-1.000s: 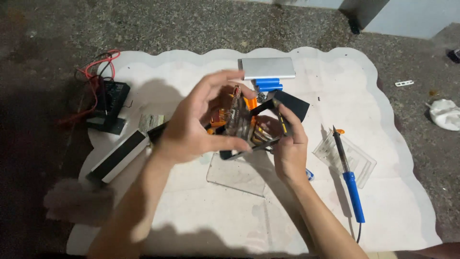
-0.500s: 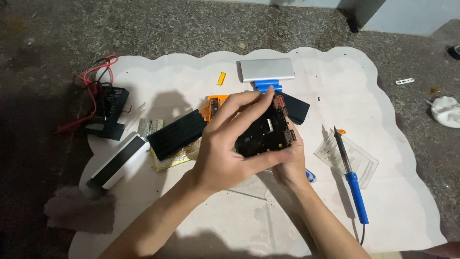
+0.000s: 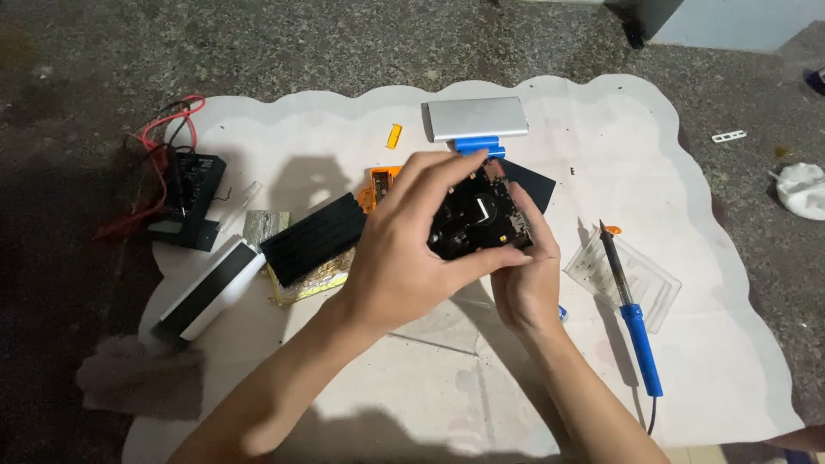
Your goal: Reassembling an electronic device by aligning and fitting a circuit board into its plastic housing.
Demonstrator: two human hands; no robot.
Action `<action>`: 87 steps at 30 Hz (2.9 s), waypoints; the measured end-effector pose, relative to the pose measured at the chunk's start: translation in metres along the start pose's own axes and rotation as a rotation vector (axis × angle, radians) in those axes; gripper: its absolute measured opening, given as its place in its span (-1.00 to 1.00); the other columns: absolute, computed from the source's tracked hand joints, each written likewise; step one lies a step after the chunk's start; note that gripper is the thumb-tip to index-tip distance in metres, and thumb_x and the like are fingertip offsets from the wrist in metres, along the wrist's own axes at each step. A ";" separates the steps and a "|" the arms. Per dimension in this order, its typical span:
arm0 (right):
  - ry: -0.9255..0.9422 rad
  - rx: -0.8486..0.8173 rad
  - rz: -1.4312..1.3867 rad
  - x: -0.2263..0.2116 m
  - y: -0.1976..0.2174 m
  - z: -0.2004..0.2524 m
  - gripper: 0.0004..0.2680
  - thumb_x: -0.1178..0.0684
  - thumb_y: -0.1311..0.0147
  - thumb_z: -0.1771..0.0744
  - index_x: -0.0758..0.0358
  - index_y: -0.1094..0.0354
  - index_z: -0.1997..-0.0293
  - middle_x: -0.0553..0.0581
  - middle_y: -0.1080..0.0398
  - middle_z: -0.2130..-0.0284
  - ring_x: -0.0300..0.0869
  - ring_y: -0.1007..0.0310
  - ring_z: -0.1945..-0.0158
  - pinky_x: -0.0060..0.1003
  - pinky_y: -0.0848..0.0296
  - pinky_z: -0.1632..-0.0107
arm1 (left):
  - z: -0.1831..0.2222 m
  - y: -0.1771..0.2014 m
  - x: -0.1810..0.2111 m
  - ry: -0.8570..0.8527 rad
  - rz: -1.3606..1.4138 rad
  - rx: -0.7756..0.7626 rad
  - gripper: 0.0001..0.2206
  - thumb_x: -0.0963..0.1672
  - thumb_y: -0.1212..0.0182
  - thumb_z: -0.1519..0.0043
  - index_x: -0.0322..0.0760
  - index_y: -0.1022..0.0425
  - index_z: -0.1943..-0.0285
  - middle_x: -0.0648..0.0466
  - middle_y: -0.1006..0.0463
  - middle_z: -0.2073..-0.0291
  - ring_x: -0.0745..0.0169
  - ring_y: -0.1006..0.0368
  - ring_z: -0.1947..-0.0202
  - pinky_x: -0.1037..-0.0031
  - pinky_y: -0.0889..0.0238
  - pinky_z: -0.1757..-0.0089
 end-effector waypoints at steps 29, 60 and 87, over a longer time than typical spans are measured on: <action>0.234 -0.213 0.001 -0.008 0.004 0.019 -0.44 -0.29 -0.32 -0.29 0.32 -0.30 -0.29 0.33 -0.32 -0.29 0.05 -0.33 -0.34 -0.10 -0.36 -0.40 | 0.008 0.001 -0.005 -0.003 -0.209 -0.097 -0.37 0.00 -0.66 0.14 -0.48 -0.58 -0.03 0.00 -0.39 0.29 0.24 -0.35 0.46 0.45 -0.31 0.40; -0.107 -0.227 -0.264 -0.017 -0.013 0.013 -0.56 0.34 0.02 -0.24 0.57 -0.16 -0.30 0.44 -0.30 -0.27 -0.05 -0.48 -0.04 -0.22 -0.52 -0.12 | 0.039 -0.024 -0.037 -0.232 -0.263 -0.083 -0.39 -0.20 -0.61 0.00 -0.43 -0.46 -0.25 -0.15 -0.39 -0.01 -0.01 -0.33 0.02 0.23 -0.28 -0.05; -0.260 -0.270 -0.235 -0.008 0.002 0.000 -0.52 0.42 -0.04 -0.20 0.50 -0.26 -0.31 0.31 -0.51 0.04 -0.13 -0.55 0.13 -0.36 -0.55 0.01 | 0.043 -0.033 -0.056 -0.174 -0.138 -0.204 -0.39 -0.20 -0.62 0.03 -0.39 -0.47 -0.22 -0.08 -0.35 0.03 0.01 -0.30 0.05 0.21 -0.26 -0.04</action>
Point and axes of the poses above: each hand's wrist, its own z-axis away from the middle knuckle, its own y-axis out of the back of the hand, x = y × z, the point moved 5 cm from there along -z, towards the middle knuckle
